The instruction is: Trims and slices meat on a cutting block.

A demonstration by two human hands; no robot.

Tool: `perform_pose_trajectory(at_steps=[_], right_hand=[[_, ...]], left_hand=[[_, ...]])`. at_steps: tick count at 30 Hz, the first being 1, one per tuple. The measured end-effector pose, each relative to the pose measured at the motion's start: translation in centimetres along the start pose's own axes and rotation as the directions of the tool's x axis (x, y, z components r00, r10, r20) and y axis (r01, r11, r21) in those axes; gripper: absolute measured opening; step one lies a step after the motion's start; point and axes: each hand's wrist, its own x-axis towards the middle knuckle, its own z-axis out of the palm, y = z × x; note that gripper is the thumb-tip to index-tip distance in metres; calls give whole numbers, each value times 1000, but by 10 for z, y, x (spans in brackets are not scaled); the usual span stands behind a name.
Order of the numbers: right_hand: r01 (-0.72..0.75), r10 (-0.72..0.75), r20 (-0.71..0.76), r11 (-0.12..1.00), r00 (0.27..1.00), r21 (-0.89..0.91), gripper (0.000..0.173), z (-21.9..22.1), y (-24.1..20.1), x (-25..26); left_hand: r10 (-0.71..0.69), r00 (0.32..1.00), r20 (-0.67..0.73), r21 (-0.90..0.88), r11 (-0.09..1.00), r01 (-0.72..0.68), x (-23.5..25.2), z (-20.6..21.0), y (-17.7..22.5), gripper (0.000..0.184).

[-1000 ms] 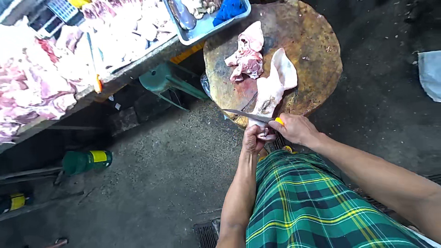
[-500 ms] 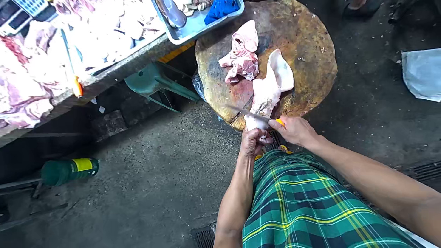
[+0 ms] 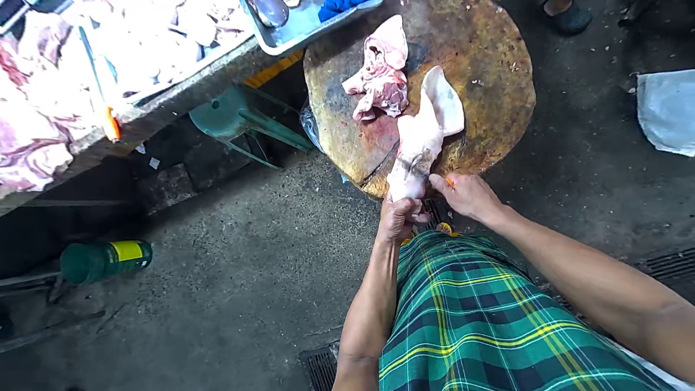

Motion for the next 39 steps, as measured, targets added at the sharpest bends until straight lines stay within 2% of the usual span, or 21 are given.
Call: perform_pose_trajectory(at_steps=[1, 4, 8, 11, 15, 18, 20, 22, 23, 25, 29, 32, 34, 36, 39], right_hand=[[-13, 13, -8, 1000, 1000, -6, 77, 0, 0, 1], [89, -90, -35, 995, 995, -44, 73, 4, -5, -8], [-36, 36, -9, 999, 999, -15, 80, -3, 9, 3], [67, -68, -29, 997, 997, -23, 74, 3, 5, -9], [-22, 24, -61, 999, 998, 24, 77, 3, 20, 0], [44, -44, -2, 998, 999, -45, 75, 3, 8, -6], [4, -4, -10, 1000, 1000, -30, 77, 1, 13, -5], [-91, 91, -36, 996, 995, 1, 80, -6, 25, 5], [-118, 118, -34, 993, 992, 11, 80, -9, 26, 7], [-103, 103, -22, 995, 994, 14, 79, -6, 19, 2], [73, -74, -23, 997, 997, -36, 75, 9, -10, -6], [26, -27, -68, 1000, 997, -12, 77, 7, -8, 1], [20, -21, -39, 999, 999, -37, 76, 2, -7, 4], [81, -82, -10, 994, 997, -78, 76, 0, -11, 2], [28, -29, -29, 999, 999, -30, 77, 0, -9, 10]], left_hand=[[7, 1000, 5, -31, 999, -6, 2, -1, -1, 44], [42, 996, 73, -136, 990, -32, 6, -11, -6, 33], [60, 995, 85, -194, 980, -43, 11, -14, -3, 30], [64, 993, 99, -219, 975, -41, 14, -17, -5, 27], [71, 996, 58, -236, 970, -55, 11, -15, -4, 24], [58, 997, 56, -230, 972, -43, 4, -17, -5, 24], [27, 1000, -8, -220, 975, -28, 2, -11, -1, 28], [9, 994, -109, -105, 994, -20, 4, -4, 9, 47], [22, 984, -177, -54, 998, -32, 6, -3, 10, 49], [47, 965, -258, -47, 997, -61, 4, -6, 8, 42], [20, 985, -170, -126, 991, -41, 7, -10, 5, 21], [31, 993, -111, -117, 992, -44, 7, -13, 4, 26], [64, 996, -60, -78, 995, -68, 6, -16, 4, 26], [76, 996, -40, -68, 995, -79, 8, -15, 3, 23], [75, 996, -44, -72, 994, -78, 7, -12, 2, 31]])
